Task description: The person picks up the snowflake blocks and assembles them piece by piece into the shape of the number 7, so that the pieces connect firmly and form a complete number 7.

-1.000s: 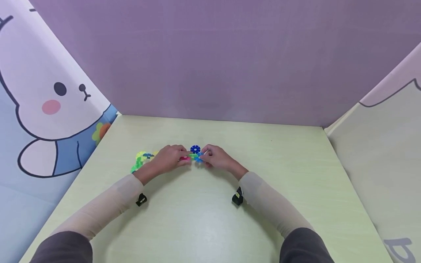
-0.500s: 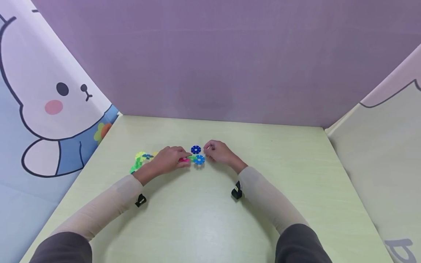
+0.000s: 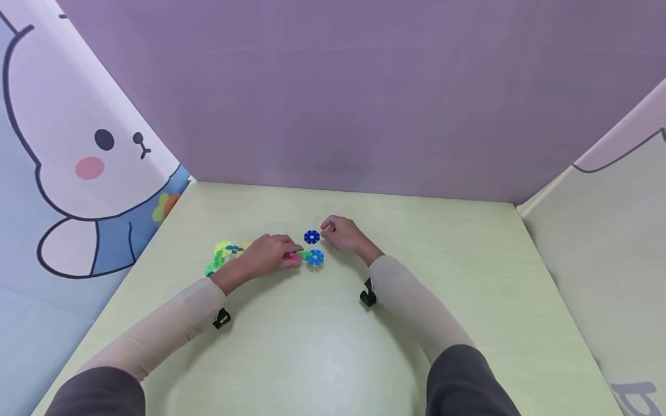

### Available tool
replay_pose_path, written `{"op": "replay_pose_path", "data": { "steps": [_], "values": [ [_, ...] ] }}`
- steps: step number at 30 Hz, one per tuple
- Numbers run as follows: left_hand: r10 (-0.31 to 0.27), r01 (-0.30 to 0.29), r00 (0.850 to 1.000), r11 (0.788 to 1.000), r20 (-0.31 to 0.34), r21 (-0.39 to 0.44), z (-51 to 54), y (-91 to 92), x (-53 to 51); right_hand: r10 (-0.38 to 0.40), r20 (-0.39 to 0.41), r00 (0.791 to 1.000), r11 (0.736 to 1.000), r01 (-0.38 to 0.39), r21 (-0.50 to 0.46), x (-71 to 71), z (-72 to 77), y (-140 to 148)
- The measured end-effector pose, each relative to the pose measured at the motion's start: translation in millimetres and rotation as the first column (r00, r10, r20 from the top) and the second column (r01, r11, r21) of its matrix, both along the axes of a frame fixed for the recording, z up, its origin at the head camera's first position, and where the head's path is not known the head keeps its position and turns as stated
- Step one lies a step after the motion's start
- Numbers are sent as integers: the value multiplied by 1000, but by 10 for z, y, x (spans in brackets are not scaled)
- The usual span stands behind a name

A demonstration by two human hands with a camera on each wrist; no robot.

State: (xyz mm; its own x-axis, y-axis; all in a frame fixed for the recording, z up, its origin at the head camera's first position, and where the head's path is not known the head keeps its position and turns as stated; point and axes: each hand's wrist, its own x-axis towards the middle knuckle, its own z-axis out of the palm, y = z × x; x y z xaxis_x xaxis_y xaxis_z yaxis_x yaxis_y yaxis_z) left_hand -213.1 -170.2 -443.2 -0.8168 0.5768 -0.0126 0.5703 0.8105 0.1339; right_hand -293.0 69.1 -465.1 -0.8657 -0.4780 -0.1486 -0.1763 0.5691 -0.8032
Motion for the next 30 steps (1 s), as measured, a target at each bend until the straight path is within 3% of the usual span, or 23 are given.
{"op": "replay_pose_path", "data": {
  "steps": [5,12,20,27,30],
  "values": [
    [2,-2,1000,1000,9,9,4,19,1,30,-46,999,998,-27,61,-50,-39,-31],
    [-11,11,1000,1000,-10,10,0,21,-6,43,-43,998,986,-36,162,-65,-43,-74],
    [-7,7,1000,1000,-5,-3,-15,32,-31,84,-57,995,963,-66,261,-67,-60,-135],
    [2,-2,1000,1000,17,-9,-20,48,-35,145,-85,986,922,-103,373,-62,-93,-192],
    [2,-2,1000,1000,17,-1,-13,49,-35,140,-96,985,923,-95,373,-51,-82,-202]
  ]
}}
